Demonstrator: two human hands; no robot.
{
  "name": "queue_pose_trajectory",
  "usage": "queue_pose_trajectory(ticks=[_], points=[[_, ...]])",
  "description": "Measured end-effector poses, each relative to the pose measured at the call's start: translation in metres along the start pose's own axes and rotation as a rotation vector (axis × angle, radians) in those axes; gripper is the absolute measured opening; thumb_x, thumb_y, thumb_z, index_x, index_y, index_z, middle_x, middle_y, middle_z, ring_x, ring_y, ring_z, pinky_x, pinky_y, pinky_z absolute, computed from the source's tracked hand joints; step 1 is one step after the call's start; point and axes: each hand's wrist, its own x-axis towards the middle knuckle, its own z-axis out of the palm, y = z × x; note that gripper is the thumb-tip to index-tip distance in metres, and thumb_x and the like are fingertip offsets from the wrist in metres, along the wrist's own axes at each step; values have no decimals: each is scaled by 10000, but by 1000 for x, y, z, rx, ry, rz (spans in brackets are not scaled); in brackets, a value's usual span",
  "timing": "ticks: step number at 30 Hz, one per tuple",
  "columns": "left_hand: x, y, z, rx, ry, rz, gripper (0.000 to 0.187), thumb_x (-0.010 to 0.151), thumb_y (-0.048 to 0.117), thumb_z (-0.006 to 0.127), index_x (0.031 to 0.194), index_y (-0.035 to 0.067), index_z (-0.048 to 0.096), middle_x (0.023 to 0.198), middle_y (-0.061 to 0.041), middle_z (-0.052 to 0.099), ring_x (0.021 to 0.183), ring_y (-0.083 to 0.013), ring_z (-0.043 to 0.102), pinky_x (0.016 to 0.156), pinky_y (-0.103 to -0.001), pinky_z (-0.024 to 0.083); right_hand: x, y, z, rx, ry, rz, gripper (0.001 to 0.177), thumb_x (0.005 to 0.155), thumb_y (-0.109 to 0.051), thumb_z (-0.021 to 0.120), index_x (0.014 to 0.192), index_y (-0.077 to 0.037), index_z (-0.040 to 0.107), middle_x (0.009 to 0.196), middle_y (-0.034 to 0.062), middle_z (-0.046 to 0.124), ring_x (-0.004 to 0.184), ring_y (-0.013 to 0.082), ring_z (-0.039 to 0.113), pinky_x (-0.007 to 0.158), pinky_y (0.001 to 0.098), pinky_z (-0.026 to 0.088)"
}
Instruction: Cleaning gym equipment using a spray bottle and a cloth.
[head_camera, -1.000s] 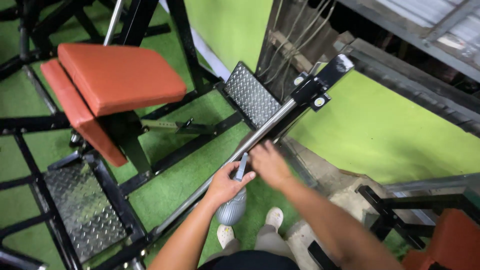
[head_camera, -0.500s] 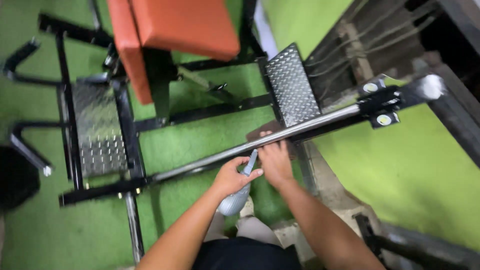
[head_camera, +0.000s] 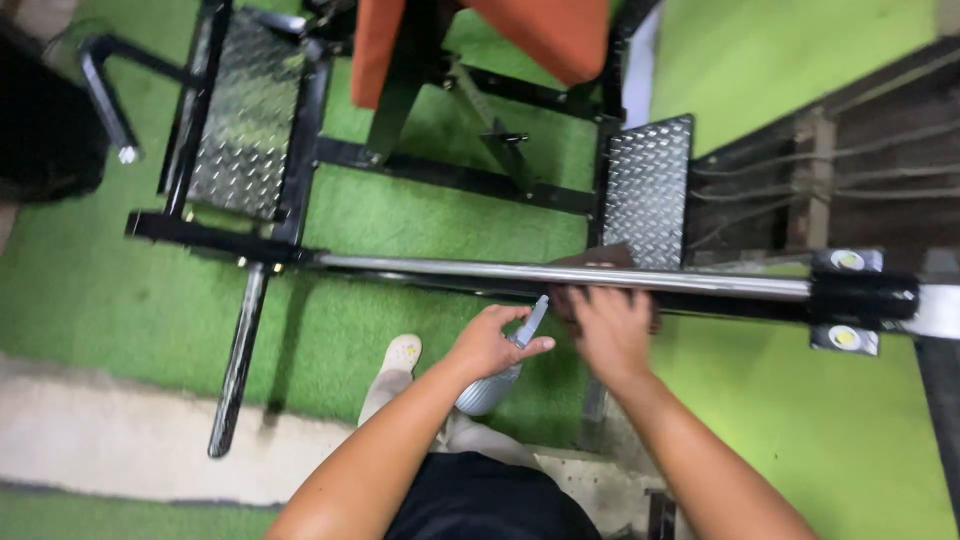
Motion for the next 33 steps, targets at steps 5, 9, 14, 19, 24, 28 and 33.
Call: queue_pose_trajectory(ticks=[5, 9, 14, 19, 24, 28, 33], points=[[-12, -18, 12, -41, 169, -94, 828, 665, 638, 837, 1285, 108, 695, 1266, -179, 637, 1172, -327, 627, 1005, -389, 500, 24, -34, 83, 55, -113, -181, 583, 844, -214, 681, 1415, -117, 618, 1435, 133, 566, 1403, 290, 456, 1098, 611, 309], [-18, -31, 22, -79, 289, -123, 827, 669, 637, 841, 1272, 89, 698, 1235, -180, 653, 1141, -320, 645, 991, -387, 519, 26, -25, 67, 37, -121, -296, 498, 826, -227, 650, 1317, -147, 647, 1508, 145, 506, 1428, 293, 426, 1137, 583, 303], [-21, -26, 36, -133, 333, -91, 826, 681, 642, 841, 1251, 61, 700, 1224, -169, 670, 1124, -316, 657, 978, -382, 529, 8, 11, -23, -54, -242, -301, 654, 704, -300, 767, 1334, -174, 645, 1514, 139, 468, 1403, 292, 426, 1141, 609, 277], [-21, -27, 48, -247, 380, -66, 813, 696, 624, 835, 1255, 50, 696, 1212, -166, 675, 1112, -313, 661, 963, -387, 530, 22, -8, -30, -158, -345, -242, 792, 675, -374, 829, 1409, -223, 573, 1522, 155, 423, 1412, 332, 391, 1161, 631, 262], [-29, -57, 45, -314, 467, -83, 793, 713, 610, 835, 1255, 48, 699, 1192, -164, 689, 1114, -305, 671, 985, -384, 524, 64, -54, 57, -123, -492, -316, 820, 733, -393, 775, 1484, -214, 498, 1556, 207, 351, 1450, 389, 317, 1147, 631, 249], [-43, -65, 34, -319, 510, -200, 810, 677, 612, 847, 1242, 52, 699, 1185, -163, 686, 1116, -310, 660, 988, -389, 512, 94, -91, 113, -110, -481, -477, 698, 827, -385, 689, 1477, -199, 513, 1591, 255, 294, 1477, 445, 264, 1145, 649, 234], [-46, -73, 31, -312, 503, -227, 856, 675, 653, 832, 1262, 48, 681, 1223, -168, 668, 1144, -321, 652, 999, -396, 507, 84, -69, 110, -13, -424, -548, 609, 858, -371, 697, 1434, -229, 563, 1612, 233, 307, 1492, 428, 270, 1143, 639, 248]])
